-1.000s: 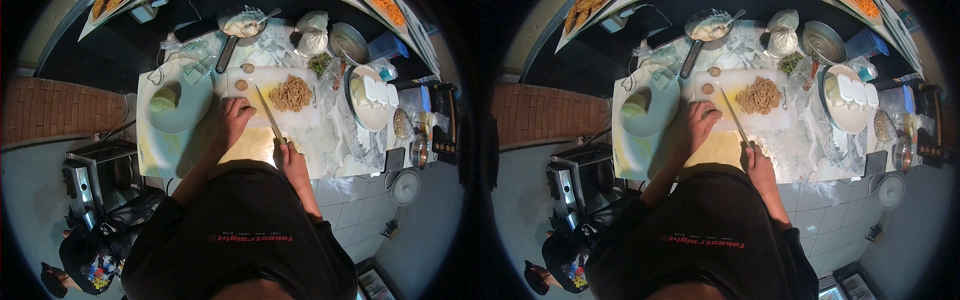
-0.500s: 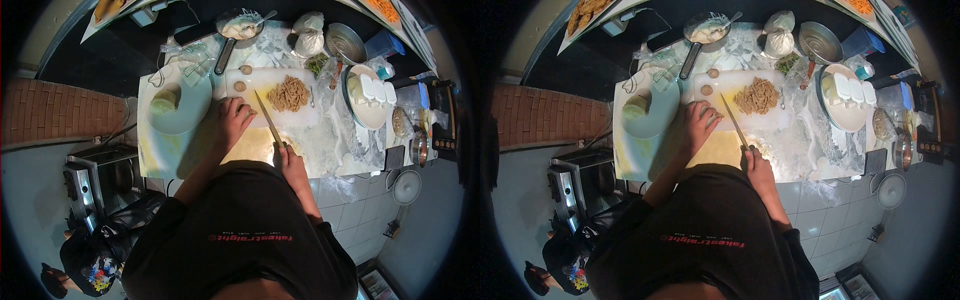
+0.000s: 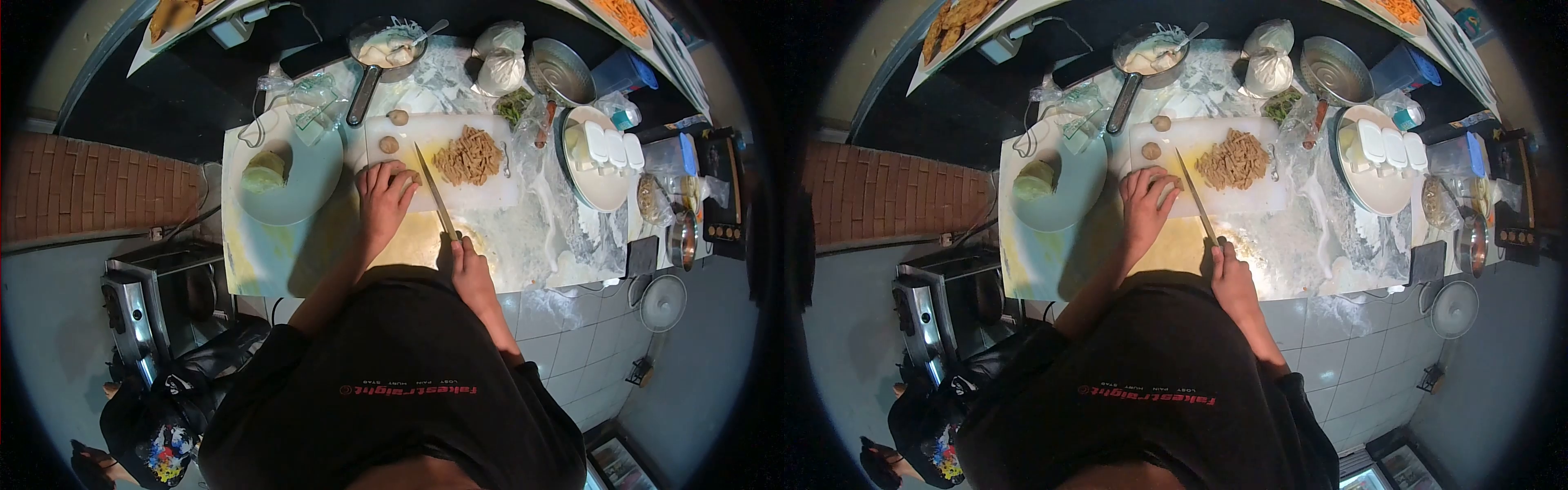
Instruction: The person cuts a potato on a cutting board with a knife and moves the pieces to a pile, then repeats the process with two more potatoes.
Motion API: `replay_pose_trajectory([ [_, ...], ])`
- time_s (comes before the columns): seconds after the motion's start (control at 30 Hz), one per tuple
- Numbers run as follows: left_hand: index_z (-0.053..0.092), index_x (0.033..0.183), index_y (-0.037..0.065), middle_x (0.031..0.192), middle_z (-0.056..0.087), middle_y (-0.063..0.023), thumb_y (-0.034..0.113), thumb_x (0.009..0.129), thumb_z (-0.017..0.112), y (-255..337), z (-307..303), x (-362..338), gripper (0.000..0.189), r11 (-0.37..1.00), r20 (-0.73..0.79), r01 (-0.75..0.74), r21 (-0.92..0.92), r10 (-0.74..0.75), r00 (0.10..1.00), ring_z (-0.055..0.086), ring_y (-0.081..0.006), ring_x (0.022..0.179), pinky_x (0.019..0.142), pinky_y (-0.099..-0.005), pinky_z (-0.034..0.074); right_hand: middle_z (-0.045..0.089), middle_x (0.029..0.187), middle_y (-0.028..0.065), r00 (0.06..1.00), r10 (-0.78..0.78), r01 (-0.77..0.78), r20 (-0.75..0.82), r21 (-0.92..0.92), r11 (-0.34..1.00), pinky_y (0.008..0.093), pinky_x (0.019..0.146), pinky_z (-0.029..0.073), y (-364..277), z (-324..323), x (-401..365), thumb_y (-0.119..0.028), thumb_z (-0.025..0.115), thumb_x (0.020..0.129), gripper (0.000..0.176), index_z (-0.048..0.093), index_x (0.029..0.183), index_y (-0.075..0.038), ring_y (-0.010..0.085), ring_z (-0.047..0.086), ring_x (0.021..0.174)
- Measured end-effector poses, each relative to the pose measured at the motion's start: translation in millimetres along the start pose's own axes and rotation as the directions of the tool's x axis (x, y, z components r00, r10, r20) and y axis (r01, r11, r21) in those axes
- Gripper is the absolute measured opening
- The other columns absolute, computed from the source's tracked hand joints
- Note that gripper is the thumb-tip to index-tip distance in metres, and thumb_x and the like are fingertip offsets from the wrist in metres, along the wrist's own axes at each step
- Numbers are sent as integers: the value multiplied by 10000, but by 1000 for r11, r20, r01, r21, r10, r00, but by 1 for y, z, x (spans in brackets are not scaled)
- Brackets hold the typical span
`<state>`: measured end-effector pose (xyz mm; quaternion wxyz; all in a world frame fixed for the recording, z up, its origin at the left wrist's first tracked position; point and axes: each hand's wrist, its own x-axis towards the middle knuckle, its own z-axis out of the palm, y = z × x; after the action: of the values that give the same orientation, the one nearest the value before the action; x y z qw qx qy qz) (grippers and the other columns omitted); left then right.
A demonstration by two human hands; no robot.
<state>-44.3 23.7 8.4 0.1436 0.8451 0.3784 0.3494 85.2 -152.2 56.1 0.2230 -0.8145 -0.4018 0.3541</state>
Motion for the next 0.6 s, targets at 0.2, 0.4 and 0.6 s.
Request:
replay_pose_trajectory([
  [0.2,719,1008,160,1109,594,-2,221,808,772,-1,5,0,216,996,15,82,-31,-82,997,523,-233,1109,971,-421,356,615,725,345,999,21,-21,39,-8,1000,616,636,464,-9,-2,-1,-319,387,1077,338,489,1109,2,561,598,766],
  [0.4,734,988,171,1112,601,12,257,802,780,-3,7,-1,210,993,7,109,-50,-109,994,523,-225,1104,971,-416,344,611,706,342,999,18,-14,37,-89,996,623,620,466,-17,-4,0,-313,386,1078,328,474,1063,2,560,597,746],
  [0.6,736,988,179,1104,607,14,260,797,786,-4,8,-1,213,990,9,131,-56,-131,991,525,-216,1091,973,-401,335,608,681,334,999,4,1,38,-131,991,620,598,466,-19,-5,2,-312,386,1079,326,469,1048,2,557,600,718],
])
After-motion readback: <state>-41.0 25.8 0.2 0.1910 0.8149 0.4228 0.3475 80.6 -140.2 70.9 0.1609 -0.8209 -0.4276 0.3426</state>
